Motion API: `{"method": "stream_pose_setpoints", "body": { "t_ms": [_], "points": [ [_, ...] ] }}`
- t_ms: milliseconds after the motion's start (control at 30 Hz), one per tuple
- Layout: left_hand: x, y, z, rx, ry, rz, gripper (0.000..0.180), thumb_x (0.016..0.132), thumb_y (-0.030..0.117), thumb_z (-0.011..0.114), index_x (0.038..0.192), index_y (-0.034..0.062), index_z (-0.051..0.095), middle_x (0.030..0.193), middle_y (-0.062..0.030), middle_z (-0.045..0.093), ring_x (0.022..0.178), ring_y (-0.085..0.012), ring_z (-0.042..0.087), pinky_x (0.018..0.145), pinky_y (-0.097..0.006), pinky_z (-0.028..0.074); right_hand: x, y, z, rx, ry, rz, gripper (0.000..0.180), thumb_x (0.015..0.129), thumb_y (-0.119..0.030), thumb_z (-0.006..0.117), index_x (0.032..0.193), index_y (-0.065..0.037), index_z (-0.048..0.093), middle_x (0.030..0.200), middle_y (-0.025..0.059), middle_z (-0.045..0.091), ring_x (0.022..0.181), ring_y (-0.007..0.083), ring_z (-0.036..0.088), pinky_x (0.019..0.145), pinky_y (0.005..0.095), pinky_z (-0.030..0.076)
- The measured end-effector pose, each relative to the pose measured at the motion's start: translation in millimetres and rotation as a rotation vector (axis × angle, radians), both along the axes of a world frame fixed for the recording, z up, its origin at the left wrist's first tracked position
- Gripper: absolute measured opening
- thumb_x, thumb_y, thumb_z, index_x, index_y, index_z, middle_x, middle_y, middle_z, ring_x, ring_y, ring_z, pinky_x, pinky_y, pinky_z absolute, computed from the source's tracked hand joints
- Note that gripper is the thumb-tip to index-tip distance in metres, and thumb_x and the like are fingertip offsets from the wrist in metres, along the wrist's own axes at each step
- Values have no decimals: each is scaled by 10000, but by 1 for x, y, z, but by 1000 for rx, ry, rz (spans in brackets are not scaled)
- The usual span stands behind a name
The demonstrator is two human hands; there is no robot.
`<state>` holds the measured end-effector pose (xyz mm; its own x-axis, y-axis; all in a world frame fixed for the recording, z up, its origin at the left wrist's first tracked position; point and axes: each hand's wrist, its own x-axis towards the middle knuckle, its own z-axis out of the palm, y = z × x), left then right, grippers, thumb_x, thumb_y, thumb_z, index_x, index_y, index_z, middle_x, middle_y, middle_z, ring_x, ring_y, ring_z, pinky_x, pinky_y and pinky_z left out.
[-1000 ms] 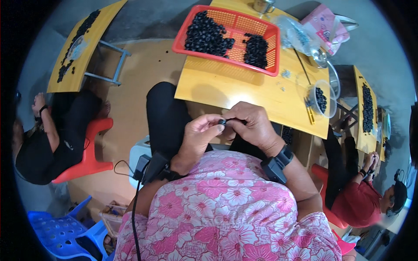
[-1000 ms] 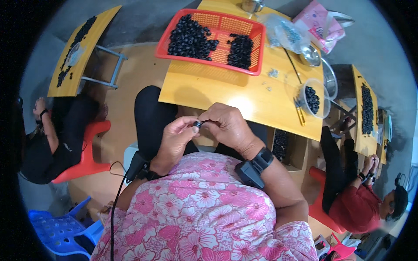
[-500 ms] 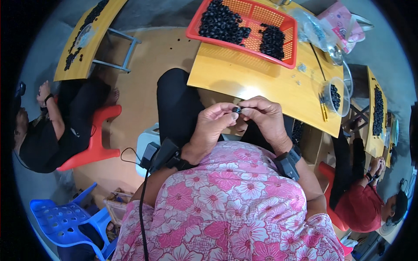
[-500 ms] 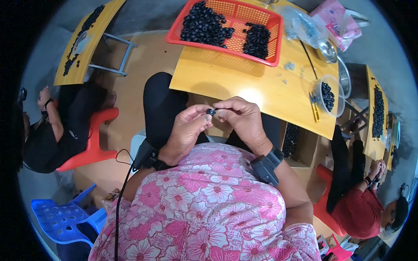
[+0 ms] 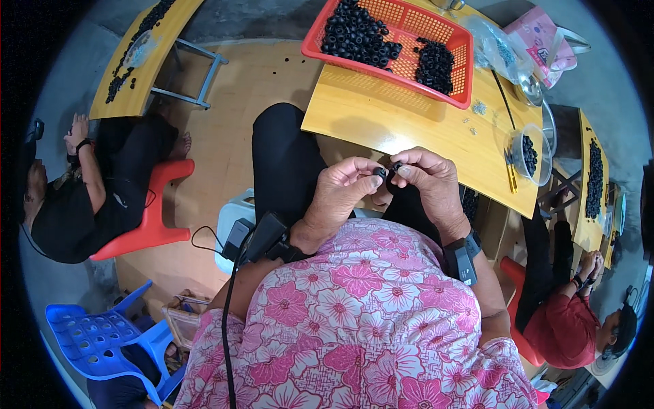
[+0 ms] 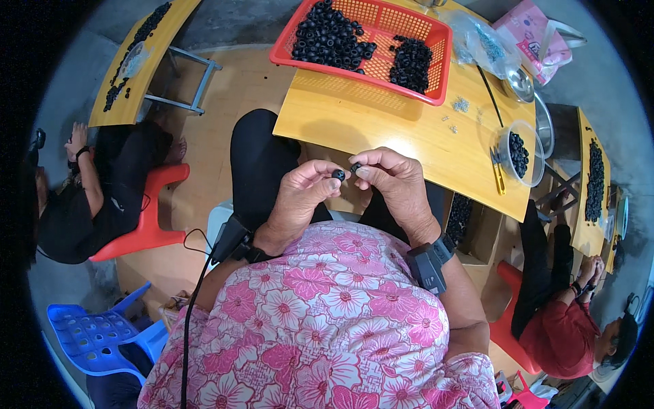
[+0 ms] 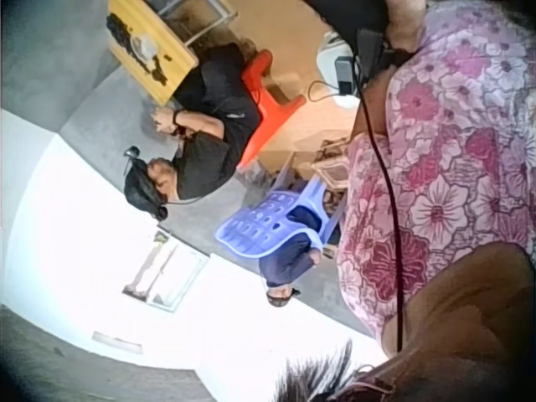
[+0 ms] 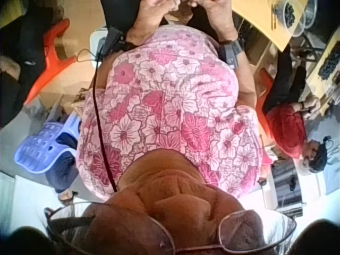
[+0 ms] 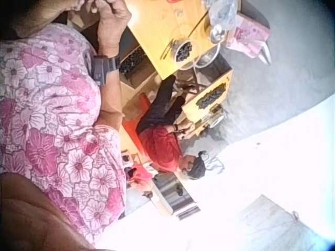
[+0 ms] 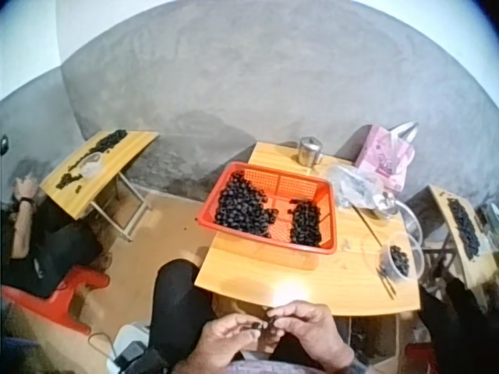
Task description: Inspecting and sorting small black rubber components from a red basket onto a workspace.
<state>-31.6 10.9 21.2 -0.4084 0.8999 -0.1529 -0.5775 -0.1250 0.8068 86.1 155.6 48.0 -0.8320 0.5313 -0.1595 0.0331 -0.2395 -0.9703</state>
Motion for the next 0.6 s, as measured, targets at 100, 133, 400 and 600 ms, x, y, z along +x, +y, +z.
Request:
{"method": "stream_pose_setpoints", "body": {
  "t_ms": [100,133,400,600],
  "points": [
    [-1,0,-3,-2,46,21,207,885,40,605,1087,3,588,964,-32,618,874,-73,553,792,-216,463,0,2,2,-28,2,44,162,866,-23,597,1016,11,651,751,26,618,671,75,584,550,207,506],
    [-1,0,-3,7,50,25,204,881,33,608,1082,3,590,959,-30,617,875,-76,556,799,-221,463,0,1,2,-5,9,53,161,870,-24,592,1016,12,650,760,27,621,670,74,584,550,208,507],
    [-1,1,5,9,24,-10,200,869,5,609,1068,0,592,926,-25,607,870,-75,561,798,-214,460,-1,0,1,12,15,74,158,877,-28,585,1011,12,657,788,31,626,680,70,589,555,207,509],
    [-1,1,4,24,13,-23,189,867,-2,607,1055,2,593,923,-25,606,868,-72,561,797,-212,458,-1,0,3,38,23,86,159,875,-22,582,1008,20,660,819,38,620,684,77,595,548,209,521]
  ]
}}
